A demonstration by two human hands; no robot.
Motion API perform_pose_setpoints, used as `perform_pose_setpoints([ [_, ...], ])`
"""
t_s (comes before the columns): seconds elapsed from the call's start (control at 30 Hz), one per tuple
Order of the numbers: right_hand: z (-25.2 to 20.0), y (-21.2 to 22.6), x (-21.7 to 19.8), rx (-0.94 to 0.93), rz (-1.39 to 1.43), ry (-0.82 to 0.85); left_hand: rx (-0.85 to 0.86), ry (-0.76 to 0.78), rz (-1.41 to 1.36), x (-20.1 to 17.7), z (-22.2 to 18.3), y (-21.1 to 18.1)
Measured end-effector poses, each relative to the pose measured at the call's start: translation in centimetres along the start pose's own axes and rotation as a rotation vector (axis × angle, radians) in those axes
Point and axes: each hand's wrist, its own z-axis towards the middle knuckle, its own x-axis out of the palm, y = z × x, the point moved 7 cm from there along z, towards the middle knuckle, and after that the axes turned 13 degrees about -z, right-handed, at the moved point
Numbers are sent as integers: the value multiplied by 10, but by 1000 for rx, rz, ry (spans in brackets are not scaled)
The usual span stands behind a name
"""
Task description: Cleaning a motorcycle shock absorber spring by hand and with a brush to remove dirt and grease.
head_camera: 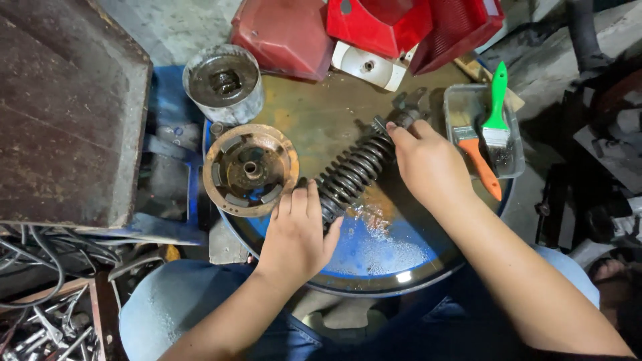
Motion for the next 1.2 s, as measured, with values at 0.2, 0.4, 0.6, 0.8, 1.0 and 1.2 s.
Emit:
perform_pose_setpoints([
  [0.2, -1, -18, -51, 72, 285, 313, 28, -27, 30, 8, -5, -2],
  [0.4, -4, -25, -64, 66, 247, 359, 25, -100, 97, 10, -8, 4],
  [0.6, -5, -9, -18, 20, 122, 48, 62, -201, 108, -3, 1, 13],
  [0.8, 2, -27, -36, 7, 173, 254, 64, -164, 119, 5, -2, 22],
  [1.0, -8, -11, -4, 55, 76, -7, 56, -105, 57, -5, 10, 16],
  [1.2, -1, -30, -22, 51, 186, 282, 66, -73, 64, 2, 9, 17],
])
